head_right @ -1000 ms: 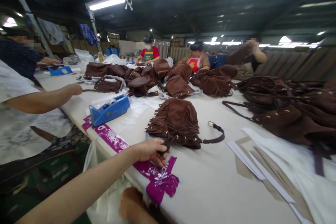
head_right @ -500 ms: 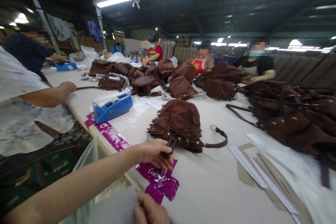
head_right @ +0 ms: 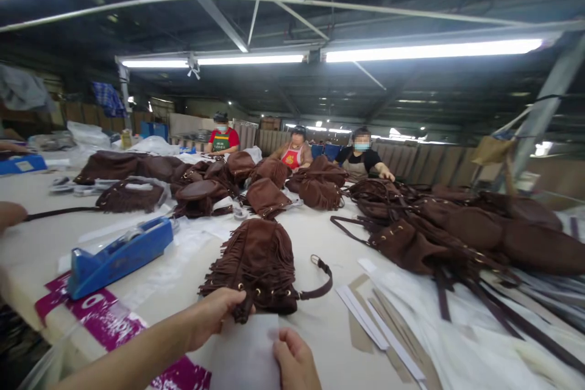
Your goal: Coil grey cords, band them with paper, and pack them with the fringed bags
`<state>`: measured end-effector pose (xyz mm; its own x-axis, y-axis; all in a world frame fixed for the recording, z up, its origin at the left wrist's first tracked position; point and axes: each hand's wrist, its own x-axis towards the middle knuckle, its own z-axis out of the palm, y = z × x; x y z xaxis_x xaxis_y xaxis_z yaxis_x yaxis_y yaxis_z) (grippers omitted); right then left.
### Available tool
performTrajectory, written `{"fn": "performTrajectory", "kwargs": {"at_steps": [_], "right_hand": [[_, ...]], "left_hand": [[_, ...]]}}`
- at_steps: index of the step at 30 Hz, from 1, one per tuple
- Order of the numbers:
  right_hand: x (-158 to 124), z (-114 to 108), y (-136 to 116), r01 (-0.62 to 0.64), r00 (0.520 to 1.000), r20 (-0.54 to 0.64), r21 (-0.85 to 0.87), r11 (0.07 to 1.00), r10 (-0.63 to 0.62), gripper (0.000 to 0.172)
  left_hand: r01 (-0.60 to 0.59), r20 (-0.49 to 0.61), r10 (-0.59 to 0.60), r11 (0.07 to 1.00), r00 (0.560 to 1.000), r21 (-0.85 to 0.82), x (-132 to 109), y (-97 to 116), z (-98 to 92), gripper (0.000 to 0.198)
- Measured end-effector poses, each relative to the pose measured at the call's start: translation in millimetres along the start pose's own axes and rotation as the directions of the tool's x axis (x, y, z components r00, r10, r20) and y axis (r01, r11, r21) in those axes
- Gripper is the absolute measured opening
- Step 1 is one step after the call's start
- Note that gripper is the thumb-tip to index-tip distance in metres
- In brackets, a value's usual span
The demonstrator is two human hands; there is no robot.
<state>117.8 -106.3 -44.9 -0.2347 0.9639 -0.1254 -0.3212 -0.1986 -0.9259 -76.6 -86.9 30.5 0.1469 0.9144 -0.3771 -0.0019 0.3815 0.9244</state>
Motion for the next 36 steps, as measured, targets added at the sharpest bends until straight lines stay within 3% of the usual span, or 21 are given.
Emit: {"fn": "performTrajectory", "kwargs": {"at_steps": [4, 7, 10, 13, 17, 20, 27, 33, 36], "right_hand": [[11, 11, 5, 0.028, 1.000, 0.010, 0.021, 0.999, -0.029, 0.023], [13, 21, 10, 0.028, 1.000, -0.001, 0.075, 0.997, -0.028, 0.024], [11, 32, 17, -0.077, 0.997, 0.004, 0.193, 0.978, 0.078, 0.026], [12, 37, 19, -0.144, 0.989, -0.011, 0.192, 0.971, 0.148, 0.029], [22, 32, 13, -0.039, 0.999, -0.014, 0.125, 0.991, 0.041, 0.026], [28, 29, 13, 0.003, 1.000, -0.025, 0.122, 0.993, 0.000, 0.028], [26, 37, 32, 0.061, 0.997, -0.054, 0.180, 0.982, -0.052, 0.042], [19, 46, 30, 0.074, 0.995, -0.085, 0.168, 0.983, -0.060, 0.051], [19, 41, 22, 0.003, 1.000, -0.016, 0.223, 0.975, 0.000, 0.054]], "left_hand": [[0.009, -0.037, -0.009, 1.000, 0.999, 0.011, -3, -7, 2.8, 0.024], [-0.051, -0.042, 0.051, 0.999, 0.998, 0.009, -4, -6, 0.7, 0.023], [-0.103, -0.069, 0.106, 0.994, 0.992, 0.036, -5, -4, -4.4, 0.022], [-0.099, -0.107, 0.107, 0.992, 0.988, 0.077, -5, -2, -7.6, 0.021], [-0.046, -0.148, 0.061, 0.994, 0.987, 0.102, -7, -2, -6.5, 0.018], [-0.072, -0.196, 0.088, 0.994, 0.977, 0.084, -5, -5, -8.2, 0.014], [-0.136, -0.332, 0.103, 0.988, 0.938, -0.077, 4, -23, -16.0, 0.035], [-0.100, -0.265, 0.048, 0.977, 0.963, -0.189, 6, -35, -1.6, 0.031], [-0.112, -0.271, 0.058, 0.976, 0.961, -0.187, 7, -37, -0.4, 0.033]]}}
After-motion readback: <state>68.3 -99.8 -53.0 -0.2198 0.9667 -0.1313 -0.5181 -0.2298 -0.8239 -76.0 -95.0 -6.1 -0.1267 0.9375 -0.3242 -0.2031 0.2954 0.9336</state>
